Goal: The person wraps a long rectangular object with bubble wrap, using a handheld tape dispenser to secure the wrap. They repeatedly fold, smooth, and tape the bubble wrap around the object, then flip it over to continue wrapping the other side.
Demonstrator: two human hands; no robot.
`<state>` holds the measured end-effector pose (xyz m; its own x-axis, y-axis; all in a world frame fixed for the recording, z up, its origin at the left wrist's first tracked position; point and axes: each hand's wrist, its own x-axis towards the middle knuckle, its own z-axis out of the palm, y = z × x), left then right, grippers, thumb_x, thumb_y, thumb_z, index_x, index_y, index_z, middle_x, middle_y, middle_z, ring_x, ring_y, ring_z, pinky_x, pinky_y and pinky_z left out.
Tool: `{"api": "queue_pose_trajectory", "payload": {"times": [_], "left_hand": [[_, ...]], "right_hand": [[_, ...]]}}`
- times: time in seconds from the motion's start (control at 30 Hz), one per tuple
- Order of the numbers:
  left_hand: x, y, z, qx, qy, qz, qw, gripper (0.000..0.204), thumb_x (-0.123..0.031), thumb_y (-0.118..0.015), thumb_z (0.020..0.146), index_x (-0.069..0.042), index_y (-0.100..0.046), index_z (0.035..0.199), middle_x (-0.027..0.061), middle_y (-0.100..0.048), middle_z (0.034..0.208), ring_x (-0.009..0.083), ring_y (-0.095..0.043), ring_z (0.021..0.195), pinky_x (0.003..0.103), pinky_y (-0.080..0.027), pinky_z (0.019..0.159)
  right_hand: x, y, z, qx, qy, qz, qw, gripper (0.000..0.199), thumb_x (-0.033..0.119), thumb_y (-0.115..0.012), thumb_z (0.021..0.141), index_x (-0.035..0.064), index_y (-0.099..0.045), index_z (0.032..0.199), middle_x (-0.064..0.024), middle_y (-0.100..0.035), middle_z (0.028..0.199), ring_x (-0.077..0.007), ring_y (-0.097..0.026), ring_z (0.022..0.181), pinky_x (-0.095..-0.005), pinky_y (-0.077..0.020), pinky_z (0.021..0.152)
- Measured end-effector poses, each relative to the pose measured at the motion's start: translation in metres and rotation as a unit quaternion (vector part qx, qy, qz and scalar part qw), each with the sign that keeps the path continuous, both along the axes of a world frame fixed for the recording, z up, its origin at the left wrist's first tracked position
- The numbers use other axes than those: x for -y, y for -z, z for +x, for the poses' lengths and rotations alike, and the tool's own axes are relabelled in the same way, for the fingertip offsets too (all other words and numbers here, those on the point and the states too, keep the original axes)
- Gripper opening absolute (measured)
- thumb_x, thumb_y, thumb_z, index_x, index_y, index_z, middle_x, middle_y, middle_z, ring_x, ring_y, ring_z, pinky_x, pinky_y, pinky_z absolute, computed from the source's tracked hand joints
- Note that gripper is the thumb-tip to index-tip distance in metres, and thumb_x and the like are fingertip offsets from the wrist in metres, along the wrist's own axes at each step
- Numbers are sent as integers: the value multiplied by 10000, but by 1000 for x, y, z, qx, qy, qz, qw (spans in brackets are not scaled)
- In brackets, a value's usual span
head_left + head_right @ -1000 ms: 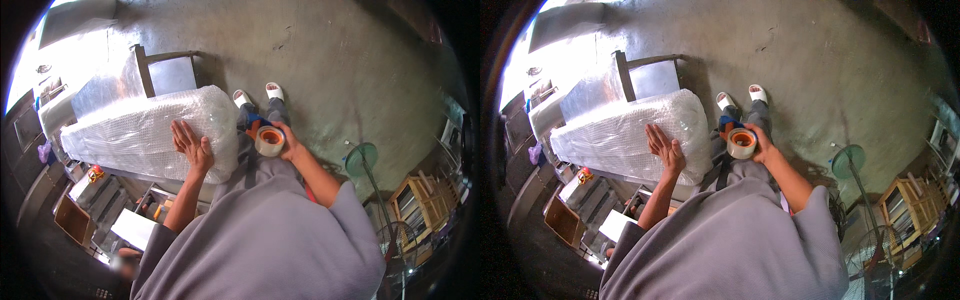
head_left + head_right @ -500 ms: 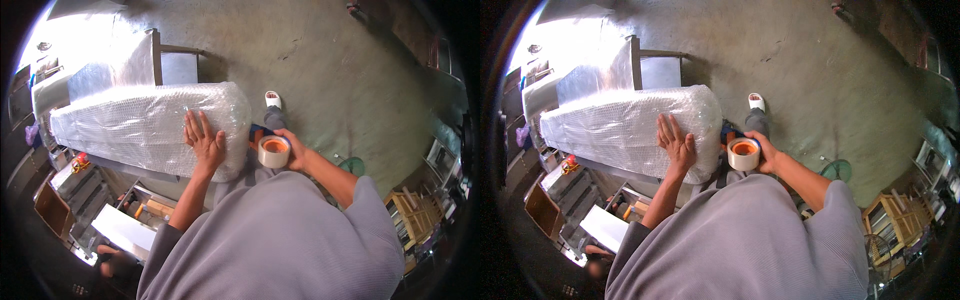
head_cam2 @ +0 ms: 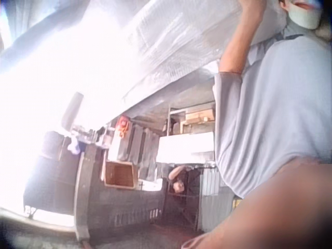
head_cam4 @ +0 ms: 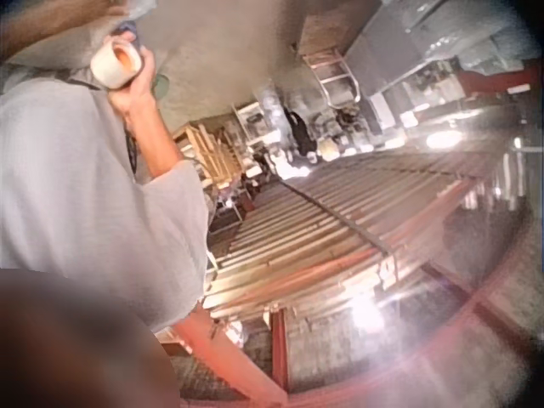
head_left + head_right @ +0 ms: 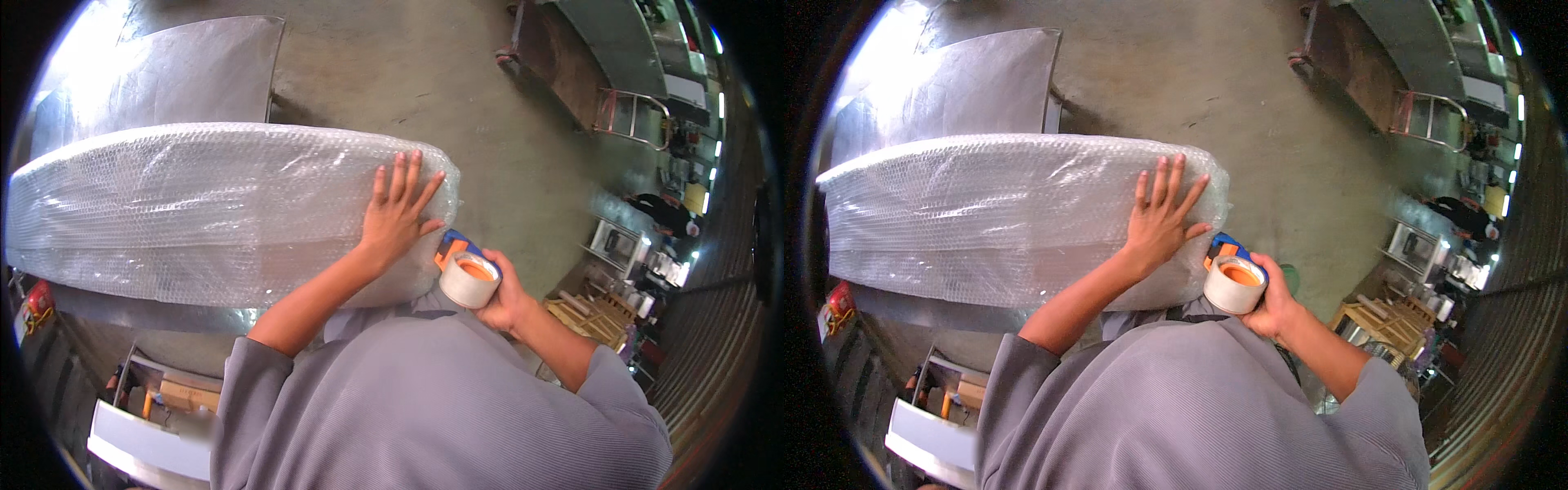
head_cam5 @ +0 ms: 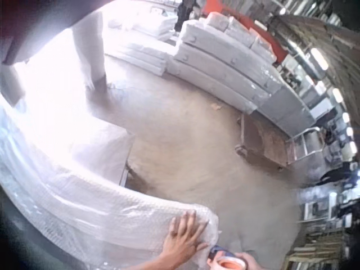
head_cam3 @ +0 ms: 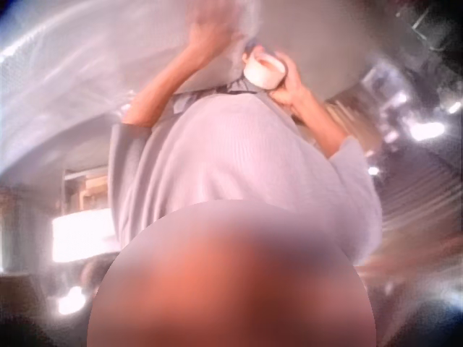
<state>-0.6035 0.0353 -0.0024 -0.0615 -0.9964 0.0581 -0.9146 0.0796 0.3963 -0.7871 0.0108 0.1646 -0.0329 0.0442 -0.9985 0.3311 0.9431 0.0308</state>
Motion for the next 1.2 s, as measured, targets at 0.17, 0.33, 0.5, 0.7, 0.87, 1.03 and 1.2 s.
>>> {"api": "queue_pose_trajectory", "payload": {"times": [0.17, 0.33, 0.5, 0.7, 0.87, 1.03, 1.2], "left_hand": [[14, -24, 32, -111, 48, -1, 993, 771, -601, -663, 896, -200, -487, 1531, 213, -364, 1603, 373, -360, 1446, 542, -303, 1116], [0, -50, 111, -449, -39, -43, 891, 515, -388, -689, 941, -91, -643, 1360, 219, -595, 1353, 378, -559, 1220, 452, -431, 1025], [-84, -48, 182, -564, -240, -180, 769, 303, -95, -593, 890, 21, -712, 1143, 193, -696, 938, 320, -649, 872, 396, -513, 786], [-194, -31, 163, -581, -48, -130, 802, 134, -112, -595, 831, -13, -683, 857, 108, -610, 706, 276, -574, 646, 396, -438, 579], [-183, -18, 85, -629, 179, 115, 747, 182, -162, -630, 879, -13, -684, 971, 185, -650, 893, 388, -636, 886, 464, -516, 811], [-135, -15, 32, -653, 110, 46, 748, 470, -189, -527, 937, 4, -528, 1365, 239, -520, 1427, 351, -464, 1400, 447, -370, 1171], [-138, -2, 48, -458, 123, 23, 880, 567, -221, -460, 951, 23, -409, 1461, 223, -418, 1526, 337, -387, 1463, 439, -317, 1223]], "right_hand": [[-30, -14, 54, -62, 11, -66, 996, 532, 484, -537, 956, 97, -624, 1311, -102, -657, 1315, -267, -651, 1185, -431, -526, 1058], [-40, -6, 111, -176, -4, -80, 981, 523, 490, -499, 966, 113, -624, 1306, -108, -640, 1340, -278, -637, 1204, -444, -521, 1059], [-45, 9, 163, -220, -30, -96, 970, 506, 457, -464, 985, 104, -627, 1309, -100, -659, 1305, -286, -642, 1187, -460, -512, 1063], [-61, 22, 234, -153, -65, -34, 985, 604, 542, -518, 925, 117, -624, 1341, -118, -612, 1388, -305, -559, 1279, -461, -399, 1145], [-66, 14, 249, -188, -75, -43, 978, 595, 533, -522, 936, 109, -622, 1341, -105, -622, 1379, -294, -578, 1274, -451, -436, 1127], [-76, 9, 238, -224, -81, -59, 970, 583, 539, -527, 941, 120, -632, 1331, -98, -638, 1367, -283, -602, 1256, -443, -470, 1098], [-101, 12, 245, -41, -61, -20, 997, 714, 579, -623, 859, 167, -569, 1440, -44, -525, 1516, -246, -505, 1349, -442, -415, 1115]]}}
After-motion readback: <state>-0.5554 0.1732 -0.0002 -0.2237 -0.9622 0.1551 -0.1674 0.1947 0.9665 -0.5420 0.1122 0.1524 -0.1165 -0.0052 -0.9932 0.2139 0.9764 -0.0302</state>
